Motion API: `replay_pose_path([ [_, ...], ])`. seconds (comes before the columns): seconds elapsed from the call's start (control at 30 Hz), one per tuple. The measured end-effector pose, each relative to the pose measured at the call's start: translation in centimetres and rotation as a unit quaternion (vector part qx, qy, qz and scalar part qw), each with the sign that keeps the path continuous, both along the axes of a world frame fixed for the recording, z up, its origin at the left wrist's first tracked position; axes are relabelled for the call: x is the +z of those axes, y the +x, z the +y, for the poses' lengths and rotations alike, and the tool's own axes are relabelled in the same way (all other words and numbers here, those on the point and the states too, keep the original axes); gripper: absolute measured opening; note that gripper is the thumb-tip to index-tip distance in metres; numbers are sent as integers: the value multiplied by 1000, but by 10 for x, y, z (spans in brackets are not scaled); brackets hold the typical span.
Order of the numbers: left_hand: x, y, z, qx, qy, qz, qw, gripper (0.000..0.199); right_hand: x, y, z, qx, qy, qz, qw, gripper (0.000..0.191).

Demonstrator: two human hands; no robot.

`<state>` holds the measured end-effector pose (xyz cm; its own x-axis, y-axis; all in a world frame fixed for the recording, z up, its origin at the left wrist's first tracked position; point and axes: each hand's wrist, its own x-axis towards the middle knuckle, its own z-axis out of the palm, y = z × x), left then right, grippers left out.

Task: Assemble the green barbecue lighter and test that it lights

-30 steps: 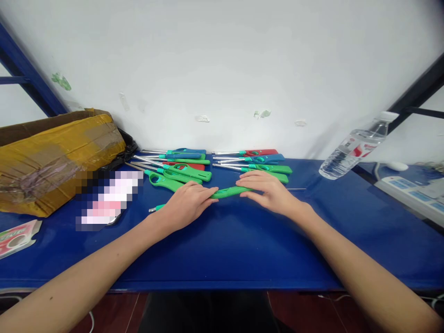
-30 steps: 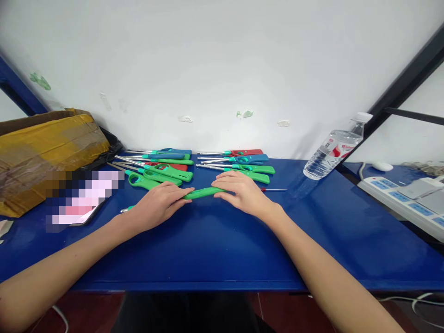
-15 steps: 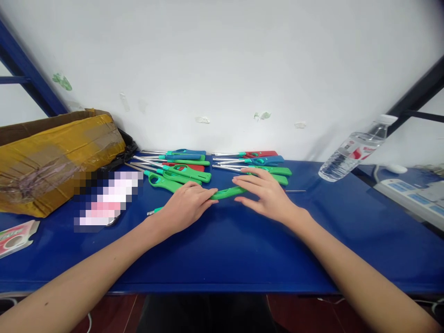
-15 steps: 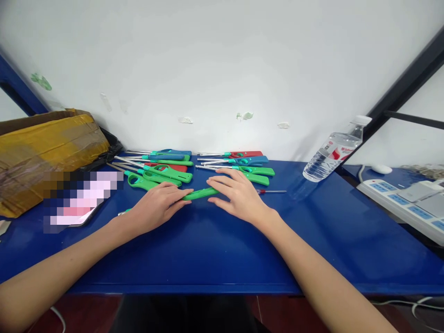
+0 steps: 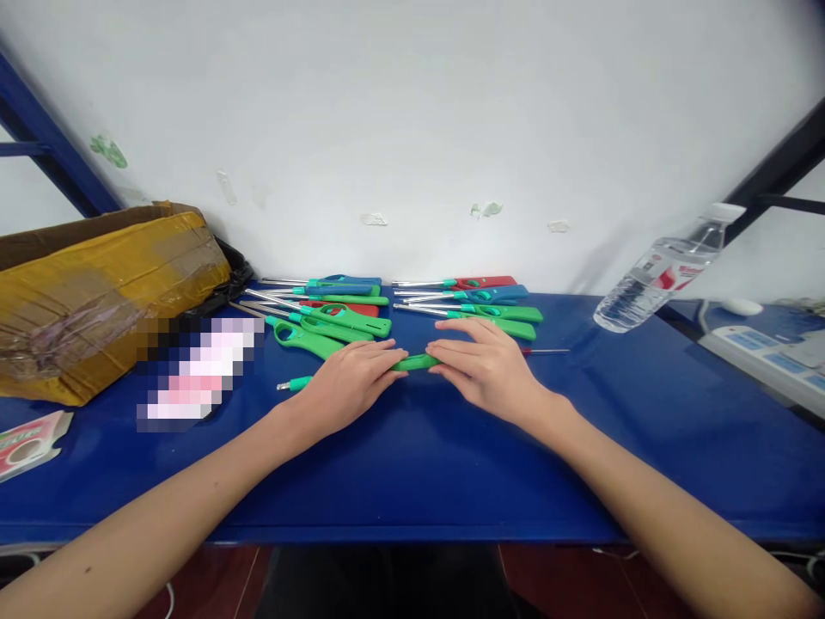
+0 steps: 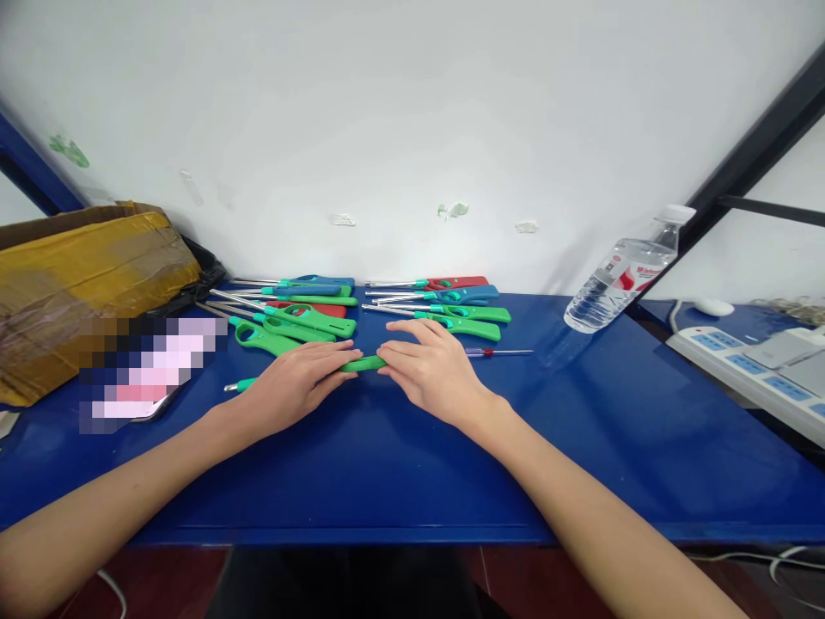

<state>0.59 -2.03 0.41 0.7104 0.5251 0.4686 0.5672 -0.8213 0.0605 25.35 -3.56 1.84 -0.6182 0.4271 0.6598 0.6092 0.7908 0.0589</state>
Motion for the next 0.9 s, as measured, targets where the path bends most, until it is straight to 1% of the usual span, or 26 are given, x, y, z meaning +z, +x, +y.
replay_pose_path([
  [0.1, -1, -1, 2, 7, 25, 20, 999, 30, -4, 0, 2, -5, -15, -4, 1000, 20],
  [0.2, -3, 0, 2, -2, 41, 36, 998, 29, -7, -1, 5, 16, -17, -28, 999, 28],
  [0.33, -4, 2, 1, -12, 40, 37, 998, 29, -10, -2, 6, 28, -4, -16, 999, 21],
  [0.43, -3, 2, 0, 7, 54, 29, 998, 30, -12, -3, 7, 21, -8, 8, 1000, 19],
  [0.6, -2, -3, 3, 50, 86, 21, 995, 39, -15, 1, 10, 11, -25, 34, 999, 17],
  [0.7, -5, -5, 6, 62, 87, 34, 994, 29, -16, 3, 12, 6, -32, 42, 999, 17],
  [0.8, -6, -6, 8, 60, 82, 40, 994, 18, -16, 4, 12, 6, -34, 42, 999, 16],
  [0.9, -3, -6, 7, 52, 75, 40, 995, 18, -16, 3, 11, 6, -34, 44, 998, 16],
])
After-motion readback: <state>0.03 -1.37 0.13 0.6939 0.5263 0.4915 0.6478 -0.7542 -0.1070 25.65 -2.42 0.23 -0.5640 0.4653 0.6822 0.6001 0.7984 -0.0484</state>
